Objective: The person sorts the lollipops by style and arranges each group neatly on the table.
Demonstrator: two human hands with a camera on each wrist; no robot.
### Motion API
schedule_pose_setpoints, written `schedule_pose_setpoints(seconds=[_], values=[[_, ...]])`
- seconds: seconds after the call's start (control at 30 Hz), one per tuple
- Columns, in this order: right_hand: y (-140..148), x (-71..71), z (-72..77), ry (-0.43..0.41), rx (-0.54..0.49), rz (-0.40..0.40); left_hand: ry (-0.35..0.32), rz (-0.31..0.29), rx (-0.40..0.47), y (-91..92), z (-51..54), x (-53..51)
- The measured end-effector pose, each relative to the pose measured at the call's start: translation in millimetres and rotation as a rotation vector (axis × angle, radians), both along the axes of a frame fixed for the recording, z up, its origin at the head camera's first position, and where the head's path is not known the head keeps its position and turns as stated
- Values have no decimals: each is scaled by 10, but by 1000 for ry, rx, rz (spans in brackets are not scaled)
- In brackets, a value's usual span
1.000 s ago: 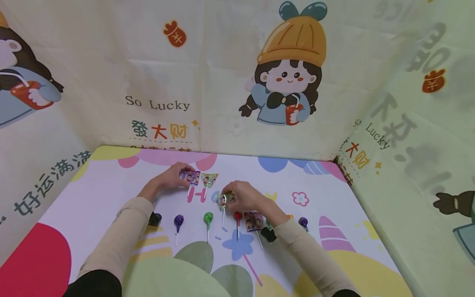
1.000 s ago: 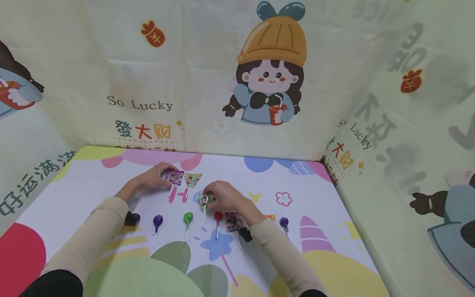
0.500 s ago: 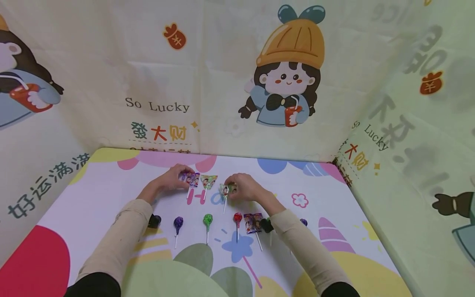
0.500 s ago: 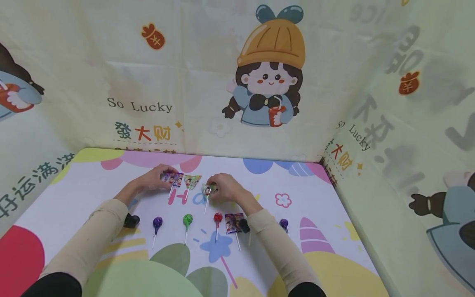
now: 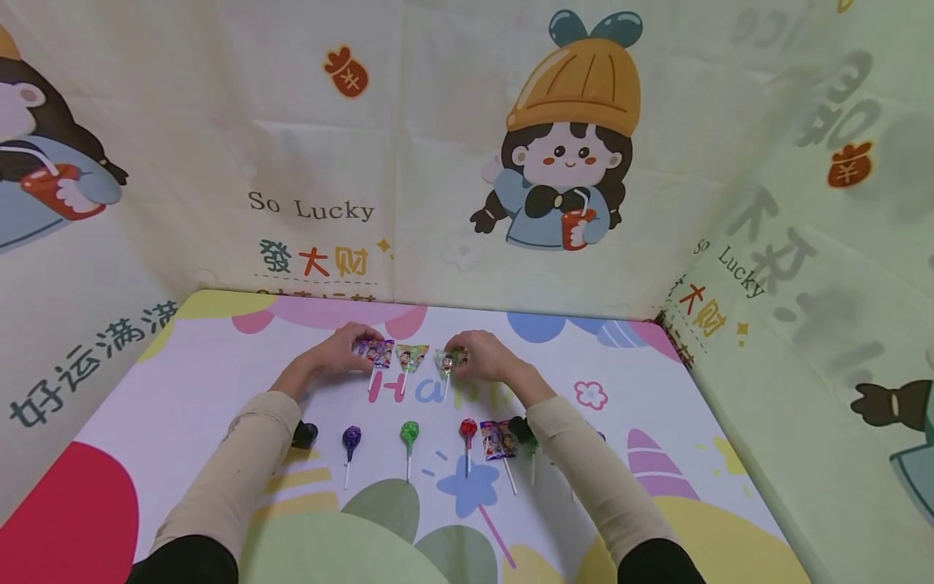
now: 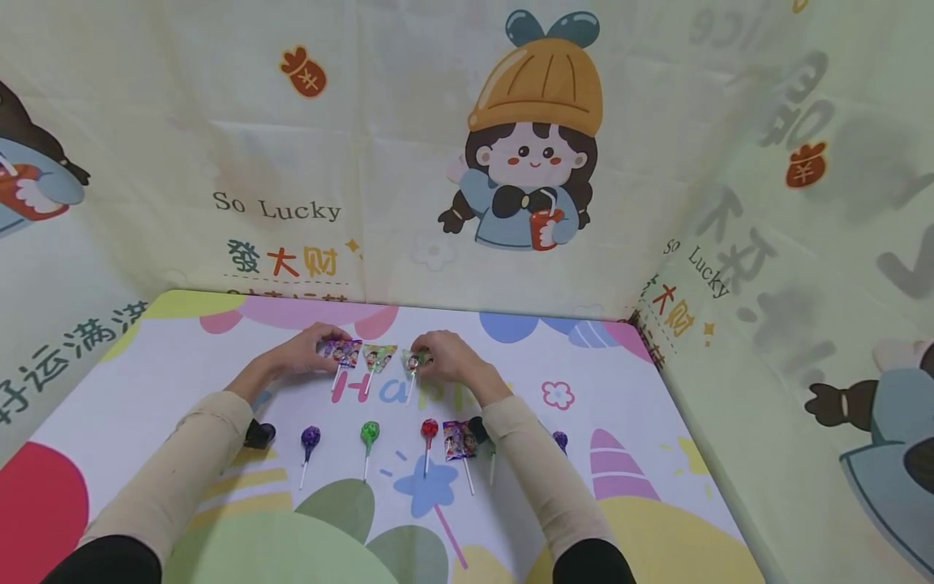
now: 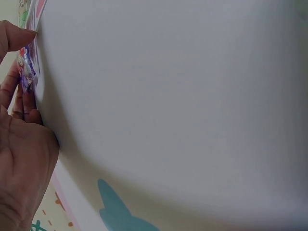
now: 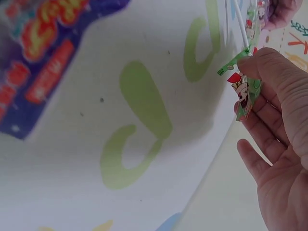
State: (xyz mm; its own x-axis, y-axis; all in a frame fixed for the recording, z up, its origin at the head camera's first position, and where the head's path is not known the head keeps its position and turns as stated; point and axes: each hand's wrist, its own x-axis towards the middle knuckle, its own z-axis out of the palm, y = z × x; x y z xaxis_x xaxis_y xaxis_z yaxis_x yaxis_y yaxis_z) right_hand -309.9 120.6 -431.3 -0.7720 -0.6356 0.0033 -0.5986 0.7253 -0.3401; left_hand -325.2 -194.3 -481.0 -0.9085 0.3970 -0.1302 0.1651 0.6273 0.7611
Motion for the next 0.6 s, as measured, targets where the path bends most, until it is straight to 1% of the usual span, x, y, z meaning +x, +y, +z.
schedule_pose_setpoints(seconds=[0.03, 0.13, 0.23, 0.37, 0.6], values=[[2, -16, -7, 12, 3, 5, 1, 0, -2, -2, 0, 2], [0, -59, -20, 10, 4, 12, 3, 0, -1, -3, 3, 8], [-10, -95, -27, -6, 8, 19, 2, -1, 0, 2, 15, 7], [-34, -135, -33, -55, 17, 2, 3, -5, -4, 1, 29, 6], [-61, -150, -33, -84, 41, -6, -5, 0, -10, 6, 28, 12]])
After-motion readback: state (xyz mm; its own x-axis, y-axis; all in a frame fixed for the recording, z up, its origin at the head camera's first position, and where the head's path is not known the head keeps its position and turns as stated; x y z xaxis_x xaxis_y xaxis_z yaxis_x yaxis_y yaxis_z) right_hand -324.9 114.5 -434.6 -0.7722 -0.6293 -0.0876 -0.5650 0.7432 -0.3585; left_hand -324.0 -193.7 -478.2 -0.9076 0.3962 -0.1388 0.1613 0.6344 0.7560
